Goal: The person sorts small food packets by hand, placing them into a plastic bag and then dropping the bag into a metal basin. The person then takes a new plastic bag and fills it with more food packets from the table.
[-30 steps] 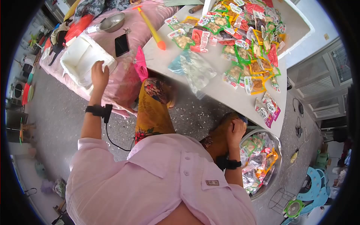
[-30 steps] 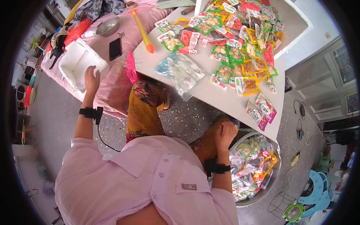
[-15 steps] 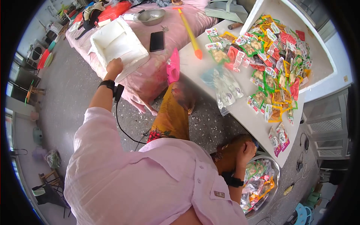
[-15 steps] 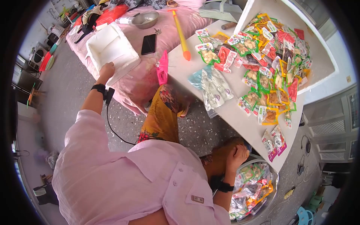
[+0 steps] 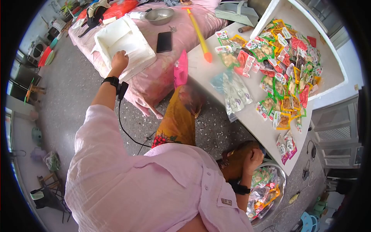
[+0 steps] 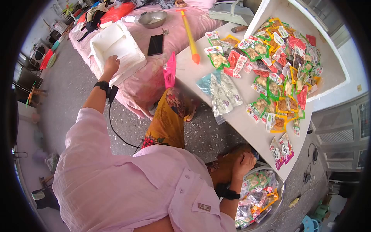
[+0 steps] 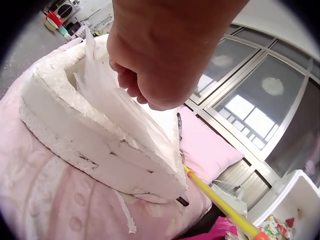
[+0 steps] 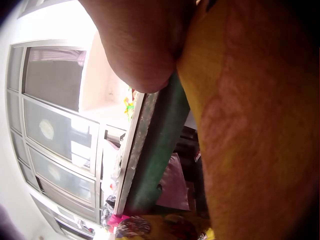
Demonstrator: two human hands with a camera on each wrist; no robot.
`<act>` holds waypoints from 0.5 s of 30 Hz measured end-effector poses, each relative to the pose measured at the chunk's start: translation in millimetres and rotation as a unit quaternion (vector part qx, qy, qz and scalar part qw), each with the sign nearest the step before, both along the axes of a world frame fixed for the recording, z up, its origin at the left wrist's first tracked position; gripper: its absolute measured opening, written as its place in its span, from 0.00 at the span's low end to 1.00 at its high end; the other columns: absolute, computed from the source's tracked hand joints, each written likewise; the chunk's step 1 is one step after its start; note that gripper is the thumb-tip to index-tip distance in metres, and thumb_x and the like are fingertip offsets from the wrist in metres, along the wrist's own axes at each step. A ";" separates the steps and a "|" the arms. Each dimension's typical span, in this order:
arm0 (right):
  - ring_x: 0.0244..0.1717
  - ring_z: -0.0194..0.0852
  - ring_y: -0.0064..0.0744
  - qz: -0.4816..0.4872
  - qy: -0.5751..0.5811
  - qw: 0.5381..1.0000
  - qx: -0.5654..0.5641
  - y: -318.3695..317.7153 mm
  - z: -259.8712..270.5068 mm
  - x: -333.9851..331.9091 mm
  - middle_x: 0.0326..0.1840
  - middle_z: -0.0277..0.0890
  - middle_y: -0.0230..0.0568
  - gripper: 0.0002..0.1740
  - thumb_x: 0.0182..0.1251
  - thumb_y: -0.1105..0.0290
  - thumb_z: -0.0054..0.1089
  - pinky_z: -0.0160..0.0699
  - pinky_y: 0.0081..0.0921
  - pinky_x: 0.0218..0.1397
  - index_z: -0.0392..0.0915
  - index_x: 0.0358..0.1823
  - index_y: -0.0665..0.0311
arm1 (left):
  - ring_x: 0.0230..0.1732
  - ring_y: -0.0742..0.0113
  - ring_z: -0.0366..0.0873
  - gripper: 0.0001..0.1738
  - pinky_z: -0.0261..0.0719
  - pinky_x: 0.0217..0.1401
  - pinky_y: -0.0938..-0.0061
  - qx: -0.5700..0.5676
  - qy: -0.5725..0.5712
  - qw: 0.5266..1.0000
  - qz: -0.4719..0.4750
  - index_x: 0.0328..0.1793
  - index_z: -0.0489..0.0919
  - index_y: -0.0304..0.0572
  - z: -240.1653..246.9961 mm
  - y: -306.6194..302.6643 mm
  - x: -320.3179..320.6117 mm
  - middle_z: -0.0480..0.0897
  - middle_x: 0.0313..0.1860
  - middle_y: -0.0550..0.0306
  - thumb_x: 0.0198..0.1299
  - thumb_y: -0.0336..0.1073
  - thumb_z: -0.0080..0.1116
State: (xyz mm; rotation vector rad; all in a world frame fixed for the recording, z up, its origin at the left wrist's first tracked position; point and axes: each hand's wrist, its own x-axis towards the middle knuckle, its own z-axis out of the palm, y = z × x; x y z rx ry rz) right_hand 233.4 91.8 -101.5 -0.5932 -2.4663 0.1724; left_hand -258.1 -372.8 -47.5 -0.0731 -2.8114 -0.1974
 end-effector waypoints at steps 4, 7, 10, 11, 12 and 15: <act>0.40 0.68 0.43 -0.010 -0.008 1.000 -0.001 -1.2 0.5 -2.0 0.32 0.71 0.44 0.06 0.44 0.76 0.51 0.59 0.38 0.49 0.70 0.27 0.64 | 0.52 0.53 0.67 0.19 0.65 0.53 0.64 -0.020 -0.034 0.999 0.010 0.51 0.69 0.45 -13.8 -3.9 -18.0 0.73 0.46 0.50 0.52 0.39 0.42; 0.39 0.68 0.43 -0.015 -0.015 1.000 0.002 -2.3 2.0 -3.4 0.32 0.71 0.44 0.06 0.43 0.76 0.51 0.60 0.38 0.49 0.70 0.27 0.64 | 0.50 0.53 0.69 0.18 0.66 0.52 0.64 0.000 -0.131 0.991 -0.005 0.48 0.71 0.44 -10.6 -4.5 -23.2 0.73 0.47 0.49 0.51 0.38 0.40; 0.38 0.68 0.44 -0.012 -0.014 1.000 0.014 -1.9 1.2 -6.1 0.31 0.71 0.45 0.06 0.43 0.76 0.50 0.60 0.38 0.48 0.70 0.27 0.64 | 0.45 0.52 0.72 0.16 0.68 0.48 0.63 -0.007 -0.167 0.986 -0.013 0.43 0.73 0.42 -3.1 -2.2 -28.4 0.75 0.43 0.47 0.51 0.38 0.39; 0.38 0.68 0.44 -0.011 -0.013 1.000 0.018 -1.9 0.7 -6.3 0.31 0.70 0.45 0.06 0.43 0.76 0.50 0.60 0.38 0.48 0.70 0.27 0.63 | 0.43 0.51 0.72 0.16 0.69 0.46 0.62 -0.003 -0.146 0.989 -0.021 0.40 0.74 0.41 -0.5 -1.3 -26.5 0.75 0.41 0.46 0.51 0.38 0.39; 0.38 0.68 0.44 -0.012 -0.013 1.000 0.015 -2.2 1.1 -6.6 0.31 0.70 0.45 0.06 0.43 0.76 0.50 0.60 0.38 0.48 0.70 0.27 0.63 | 0.42 0.49 0.73 0.15 0.69 0.44 0.62 -0.001 -0.126 0.992 -0.030 0.38 0.74 0.40 4.2 1.0 -21.5 0.76 0.39 0.45 0.51 0.39 0.38; 0.37 0.68 0.44 -0.009 -0.010 1.000 0.002 -2.7 1.7 -7.0 0.31 0.71 0.45 0.06 0.44 0.76 0.50 0.60 0.38 0.48 0.70 0.27 0.64 | 0.38 0.47 0.74 0.14 0.70 0.40 0.62 0.031 -0.085 0.995 -0.043 0.33 0.74 0.39 19.4 8.5 -12.9 0.76 0.33 0.43 0.51 0.39 0.40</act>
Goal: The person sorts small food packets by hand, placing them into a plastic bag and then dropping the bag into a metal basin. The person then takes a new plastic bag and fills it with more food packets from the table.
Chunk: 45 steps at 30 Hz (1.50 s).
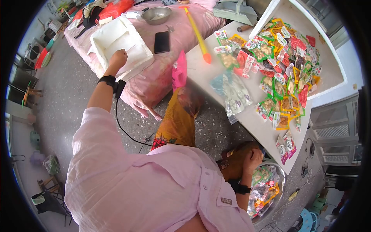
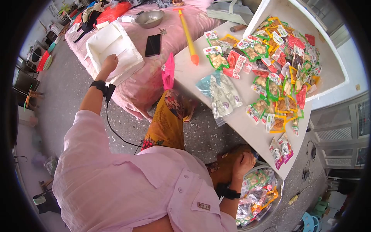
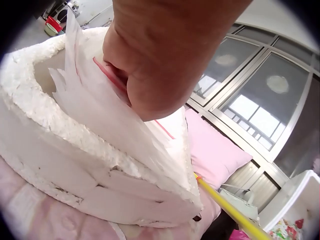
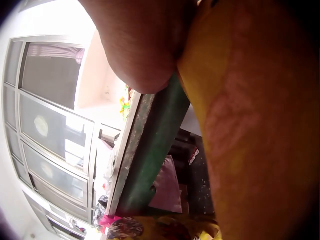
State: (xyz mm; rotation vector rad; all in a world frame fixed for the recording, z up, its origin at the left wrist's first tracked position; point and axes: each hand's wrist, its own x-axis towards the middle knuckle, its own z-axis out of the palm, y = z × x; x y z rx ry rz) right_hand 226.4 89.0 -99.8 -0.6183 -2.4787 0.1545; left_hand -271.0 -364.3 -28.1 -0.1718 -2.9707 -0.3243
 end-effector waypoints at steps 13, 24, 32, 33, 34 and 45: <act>0.33 0.70 0.36 0.109 0.131 0.955 -0.241 -29.9 42.4 -55.3 0.32 0.71 0.44 0.07 0.52 0.78 0.49 0.68 0.25 0.39 0.70 0.34 0.69 | 0.21 0.83 0.56 0.11 0.57 0.23 0.86 0.451 -0.050 0.883 -0.119 0.22 0.66 0.43 40.3 101.3 105.7 0.62 0.18 0.72 0.52 0.35 0.53; 0.33 0.67 0.20 0.239 0.108 0.704 -0.660 -90.1 73.1 -121.9 0.34 0.70 0.34 0.09 0.58 0.73 0.48 0.67 0.16 0.36 0.69 0.40 0.66 | 0.27 0.77 0.73 0.05 0.72 0.30 0.80 0.702 -0.491 0.489 -0.164 0.35 0.73 0.43 40.0 180.1 215.1 0.76 0.27 0.64 0.52 0.31 0.53; 0.35 0.67 0.23 0.257 0.110 0.473 -0.836 -113.6 84.5 -139.9 0.36 0.68 0.34 0.12 0.58 0.63 0.48 0.68 0.21 0.38 0.68 0.38 0.64 | 0.33 0.74 0.72 0.08 0.70 0.36 0.80 0.592 -0.519 0.551 -0.277 0.36 0.72 0.40 8.3 221.3 273.5 0.75 0.33 0.61 0.53 0.35 0.53; 0.34 0.67 0.23 0.239 0.102 0.490 -0.832 -113.6 83.5 -138.1 0.35 0.68 0.34 0.12 0.58 0.63 0.47 0.68 0.21 0.37 0.68 0.37 0.64 | 0.32 0.76 0.71 0.07 0.69 0.35 0.81 0.561 -0.500 0.590 -0.295 0.35 0.72 0.40 14.7 222.3 280.4 0.74 0.32 0.62 0.53 0.35 0.53; 0.34 0.67 0.22 0.221 0.094 0.507 -0.828 -113.3 81.8 -136.3 0.34 0.68 0.33 0.11 0.58 0.63 0.47 0.68 0.21 0.36 0.68 0.36 0.63 | 0.30 0.77 0.70 0.06 0.68 0.33 0.82 0.529 -0.479 0.627 -0.313 0.33 0.71 0.40 18.3 223.7 285.7 0.74 0.30 0.63 0.53 0.35 0.53; 0.27 0.68 0.23 0.171 0.154 0.529 -0.817 -99.1 60.6 -133.0 0.27 0.70 0.38 0.07 0.58 0.70 0.45 0.69 0.20 0.30 0.68 0.31 0.68 | 0.26 0.82 0.66 0.02 0.65 0.29 0.85 0.623 -0.471 0.578 -0.236 0.30 0.71 0.43 15.3 214.7 271.3 0.72 0.25 0.68 0.52 0.31 0.53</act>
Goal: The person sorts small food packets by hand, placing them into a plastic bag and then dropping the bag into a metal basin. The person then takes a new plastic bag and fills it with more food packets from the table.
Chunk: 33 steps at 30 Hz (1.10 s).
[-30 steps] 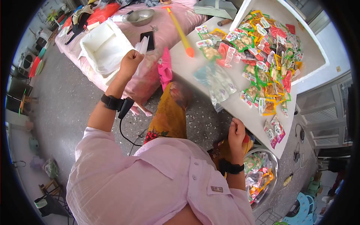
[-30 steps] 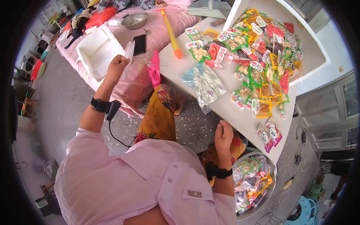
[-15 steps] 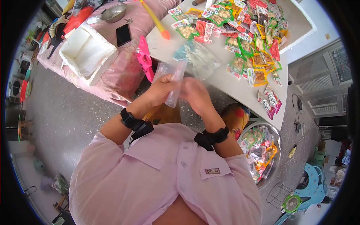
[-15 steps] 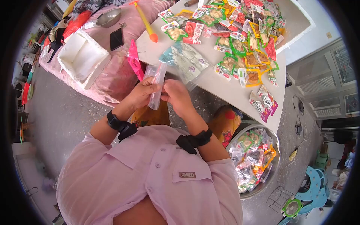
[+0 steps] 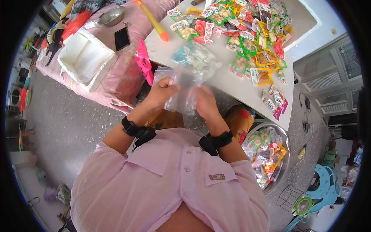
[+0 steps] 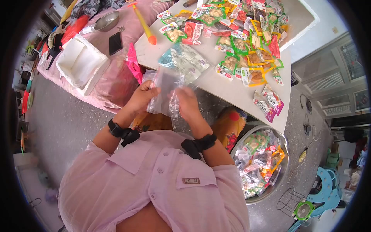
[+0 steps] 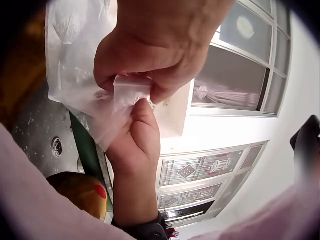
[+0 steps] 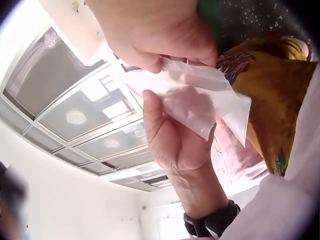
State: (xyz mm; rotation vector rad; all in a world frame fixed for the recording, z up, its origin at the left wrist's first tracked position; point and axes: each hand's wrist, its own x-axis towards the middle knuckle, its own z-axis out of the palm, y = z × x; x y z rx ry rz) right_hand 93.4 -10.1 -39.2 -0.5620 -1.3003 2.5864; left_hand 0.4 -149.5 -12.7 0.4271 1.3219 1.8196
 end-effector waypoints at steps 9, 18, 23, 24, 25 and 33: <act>0.23 0.67 0.28 -0.136 0.125 0.982 0.049 100.2 1.1 -54.3 0.24 0.69 0.38 0.05 0.58 0.73 0.44 0.68 0.24 0.27 0.67 0.29 0.67 | 0.23 0.85 0.61 0.08 0.61 0.25 0.85 -0.048 0.255 0.958 0.124 0.24 0.67 0.44 16.5 -26.3 -31.6 0.66 0.20 0.72 0.52 0.31 0.54; 0.28 0.68 0.35 -0.260 0.005 0.776 0.574 166.8 -55.0 -71.8 0.28 0.65 0.42 0.07 0.53 0.75 0.47 0.69 0.31 0.31 0.63 0.31 0.70 | 0.18 0.56 0.69 0.09 0.65 0.19 0.68 -0.187 0.634 0.697 0.278 0.21 0.67 0.40 72.2 7.7 -46.9 0.70 0.15 0.51 0.45 0.32 0.56; 0.35 0.68 0.38 -0.429 0.038 0.547 0.718 122.8 17.0 -39.6 0.31 0.66 0.47 0.12 0.50 0.74 0.49 0.68 0.28 0.38 0.65 0.37 0.73 | 0.21 0.52 0.70 0.08 0.66 0.22 0.65 -0.192 0.735 0.599 0.254 0.23 0.68 0.39 95.3 34.4 -39.7 0.71 0.18 0.49 0.46 0.32 0.54; 0.36 0.68 0.37 -0.353 0.025 0.665 0.657 107.1 22.8 -32.1 0.34 0.67 0.46 0.14 0.51 0.73 0.50 0.68 0.27 0.39 0.65 0.38 0.73 | 0.21 0.52 0.69 0.08 0.65 0.23 0.66 -0.193 0.727 0.615 0.237 0.23 0.68 0.38 93.6 40.8 -35.9 0.70 0.18 0.48 0.47 0.32 0.54; 0.38 0.68 0.36 -0.270 0.011 0.768 0.580 88.4 24.4 -25.7 0.37 0.67 0.46 0.15 0.51 0.73 0.51 0.68 0.26 0.40 0.65 0.40 0.72 | 0.21 0.53 0.70 0.08 0.66 0.23 0.67 -0.186 0.705 0.654 0.202 0.24 0.68 0.38 84.7 47.9 -33.0 0.71 0.19 0.49 0.48 0.33 0.53; 0.37 0.66 0.24 -0.029 0.054 0.998 0.017 23.0 16.9 -9.2 0.38 0.66 0.36 0.10 0.60 0.69 0.44 0.70 0.23 0.40 0.65 0.42 0.66 | 0.25 0.72 0.70 0.06 0.68 0.27 0.77 -0.190 0.444 0.876 0.023 0.31 0.71 0.36 2.7 74.5 9.7 0.74 0.23 0.57 0.51 0.32 0.49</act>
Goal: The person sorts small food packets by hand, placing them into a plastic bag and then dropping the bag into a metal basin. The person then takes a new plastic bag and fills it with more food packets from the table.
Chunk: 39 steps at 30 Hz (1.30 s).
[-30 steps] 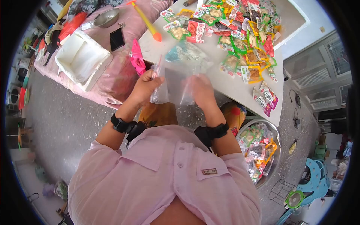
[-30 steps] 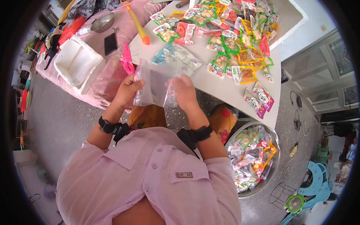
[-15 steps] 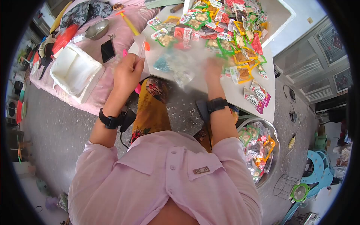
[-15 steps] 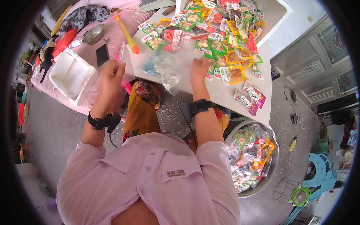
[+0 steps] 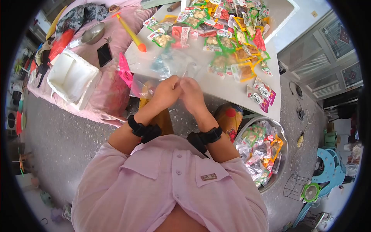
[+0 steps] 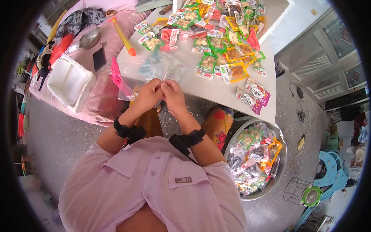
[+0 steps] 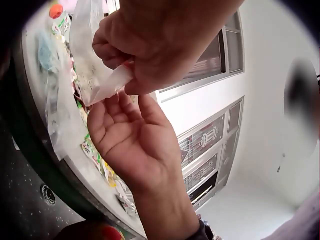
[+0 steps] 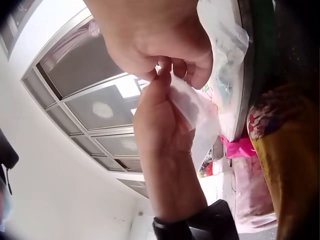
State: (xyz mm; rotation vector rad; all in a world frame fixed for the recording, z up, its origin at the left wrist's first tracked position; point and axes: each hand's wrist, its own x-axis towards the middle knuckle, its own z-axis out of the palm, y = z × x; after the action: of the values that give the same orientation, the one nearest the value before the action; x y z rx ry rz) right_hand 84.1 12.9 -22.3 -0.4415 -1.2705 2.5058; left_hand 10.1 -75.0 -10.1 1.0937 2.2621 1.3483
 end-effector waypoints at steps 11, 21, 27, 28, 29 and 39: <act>0.40 0.65 0.26 -0.011 -0.007 1.000 -0.026 -12.9 2.3 8.6 0.40 0.65 0.37 0.12 0.59 0.68 0.46 0.68 0.25 0.42 0.65 0.42 0.67 | 0.28 0.81 0.65 0.06 0.64 0.31 0.85 0.065 -0.225 0.972 -0.002 0.33 0.73 0.37 -3.0 -20.1 -3.6 0.72 0.27 0.65 0.55 0.31 0.47; 0.36 0.66 0.25 -0.100 -0.074 0.930 0.347 -11.7 -1.5 7.8 0.34 0.68 0.38 0.15 0.54 0.66 0.53 0.66 0.19 0.38 0.69 0.38 0.71 | 0.27 0.82 0.66 0.05 0.65 0.29 0.85 0.083 -0.164 0.983 0.007 0.27 0.70 0.38 -5.3 -24.8 2.8 0.71 0.23 0.65 0.52 0.31 0.52; 0.32 0.66 0.23 0.011 -0.085 0.993 0.086 -16.7 15.1 7.3 0.30 0.67 0.36 0.12 0.56 0.64 0.50 0.68 0.20 0.34 0.68 0.33 0.68 | 0.25 0.83 0.63 0.06 0.62 0.24 0.84 0.071 -0.178 0.981 -0.027 0.25 0.69 0.39 -3.5 -30.2 8.5 0.69 0.21 0.65 0.51 0.30 0.53; 0.31 0.66 0.23 0.010 -0.074 0.995 0.061 -17.3 13.9 6.1 0.30 0.67 0.36 0.12 0.56 0.64 0.50 0.68 0.20 0.33 0.68 0.33 0.68 | 0.25 0.83 0.62 0.07 0.61 0.24 0.84 0.047 -0.222 0.974 -0.020 0.25 0.68 0.39 12.8 -34.8 11.4 0.68 0.20 0.66 0.51 0.30 0.53; 0.30 0.66 0.22 0.009 -0.063 0.997 0.036 -18.9 12.9 5.6 0.29 0.67 0.36 0.12 0.57 0.64 0.49 0.69 0.20 0.32 0.67 0.32 0.67 | 0.24 0.84 0.61 0.07 0.60 0.24 0.84 0.023 -0.265 0.964 -0.013 0.24 0.68 0.40 22.4 -37.3 11.9 0.68 0.20 0.66 0.51 0.30 0.53; 0.27 0.67 0.20 -0.048 -0.077 0.972 0.216 2.6 35.9 -28.8 0.27 0.68 0.33 0.07 0.58 0.69 0.45 0.67 0.17 0.28 0.67 0.33 0.66 | 0.20 0.68 0.66 0.06 0.65 0.22 0.76 0.139 0.265 0.947 0.117 0.23 0.67 0.40 70.7 -45.2 -37.3 0.67 0.17 0.59 0.44 0.26 0.52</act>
State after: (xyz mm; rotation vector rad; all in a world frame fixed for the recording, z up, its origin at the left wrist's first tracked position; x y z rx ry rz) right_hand 55.3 15.5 13.6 -0.5780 -1.7515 2.0651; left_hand -27.3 -120.2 60.7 1.4631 2.7092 1.6661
